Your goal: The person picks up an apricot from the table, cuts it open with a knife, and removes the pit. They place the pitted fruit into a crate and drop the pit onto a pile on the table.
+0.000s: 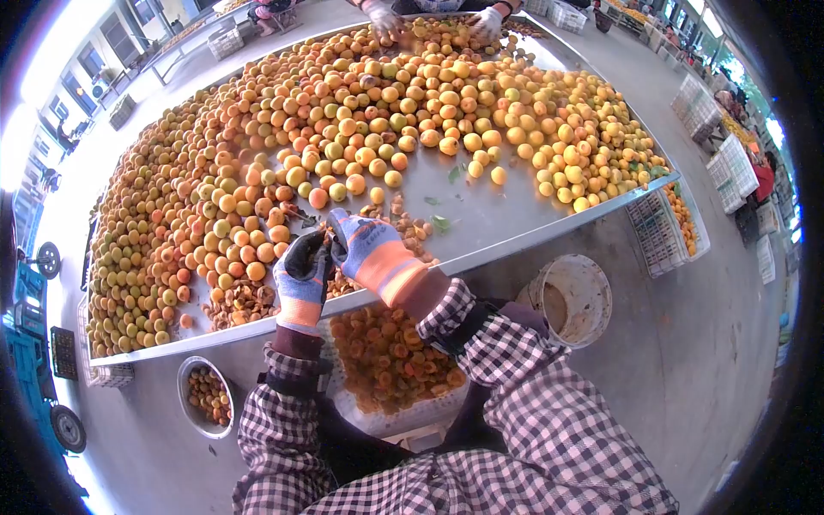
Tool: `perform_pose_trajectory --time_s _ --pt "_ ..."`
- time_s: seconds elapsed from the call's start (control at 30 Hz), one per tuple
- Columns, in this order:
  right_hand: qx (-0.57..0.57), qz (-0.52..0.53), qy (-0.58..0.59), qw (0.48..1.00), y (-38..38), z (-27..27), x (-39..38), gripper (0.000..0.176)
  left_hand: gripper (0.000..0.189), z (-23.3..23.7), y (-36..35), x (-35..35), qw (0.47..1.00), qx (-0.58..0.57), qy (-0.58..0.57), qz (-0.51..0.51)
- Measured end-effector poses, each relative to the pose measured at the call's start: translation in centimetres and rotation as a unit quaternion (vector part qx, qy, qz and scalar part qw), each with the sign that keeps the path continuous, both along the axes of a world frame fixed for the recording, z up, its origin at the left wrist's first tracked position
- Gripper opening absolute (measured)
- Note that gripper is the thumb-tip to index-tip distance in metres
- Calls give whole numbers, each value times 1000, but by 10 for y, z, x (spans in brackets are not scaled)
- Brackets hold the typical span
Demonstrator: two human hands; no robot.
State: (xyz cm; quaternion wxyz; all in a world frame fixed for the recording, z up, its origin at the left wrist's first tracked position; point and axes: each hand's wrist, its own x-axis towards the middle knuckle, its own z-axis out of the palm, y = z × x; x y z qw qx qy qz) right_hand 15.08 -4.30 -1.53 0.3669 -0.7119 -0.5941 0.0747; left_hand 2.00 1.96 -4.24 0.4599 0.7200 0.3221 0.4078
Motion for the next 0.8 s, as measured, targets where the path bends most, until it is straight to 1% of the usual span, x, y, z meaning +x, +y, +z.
perform_pose_trajectory --time_s 0.03,0.1,0.17,0.23,0.27,0.3,0.33,0.37,0.4,0.43,0.47,0.5,0.57,0.6,0.63,0.7,0.73,0.77,0.8 --pt "0 -1 0 1000 0 0 1 34 23 1 -1 0 1000 0 0 -1" --pt "-31 -28 3 999 2 2 4 32 20 4 -3 -1 996 88 23 2" --pt "-41 -33 8 999 4 4 13 35 18 -2 1 -3 997 80 13 -1" --pt "-101 -101 -25 989 7 9 26 42 15 2 2 -7 997 73 1 -5" --pt "-125 -109 8 986 10 9 36 44 15 6 1 -13 998 -43 -21 -46" --pt "-209 -109 16 972 9 22 46 46 14 14 -1 -19 982 -160 -42 -87" --pt "-206 -123 4 971 10 18 58 44 15 25 -3 -26 967 -212 -47 -137" --pt "-205 -137 -7 969 11 11 70 42 16 37 -5 -33 944 -273 -25 -182" --pt "-206 -139 -9 969 12 8 78 42 18 46 -8 -36 934 -289 2 -208" --pt "-173 -154 -15 973 13 5 85 40 19 50 -10 -38 923 -304 28 -232" --pt "-138 -169 -22 976 16 2 90 38 20 41 -5 -41 926 -232 80 -286" --pt "-138 -168 -24 976 22 1 94 38 17 43 -4 -43 915 -204 105 -331" --pt "-200 -156 -31 967 32 -3 98 38 16 36 -7 -44 906 -187 78 -372" --pt "-175 -139 -31 974 36 -7 95 36 14 41 -9 -45 914 -192 110 -341" --pt "-178 -137 -29 974 41 -13 94 36 14 40 -6 -45 914 -194 111 -339" --pt "-159 -120 -98 975 51 -28 91 32 14 29 3 -46 954 -215 159 -138" --pt "-205 -104 -101 968 55 -25 87 32 13 19 10 -41 987 -3 119 -106" --pt "-206 -101 -99 968 57 -27 84 32 20 12 11 -43 969 59 236 -41" --pt "-225 -94 -111 963 60 -29 82 33 22 11 9 -41 962 75 258 -37"
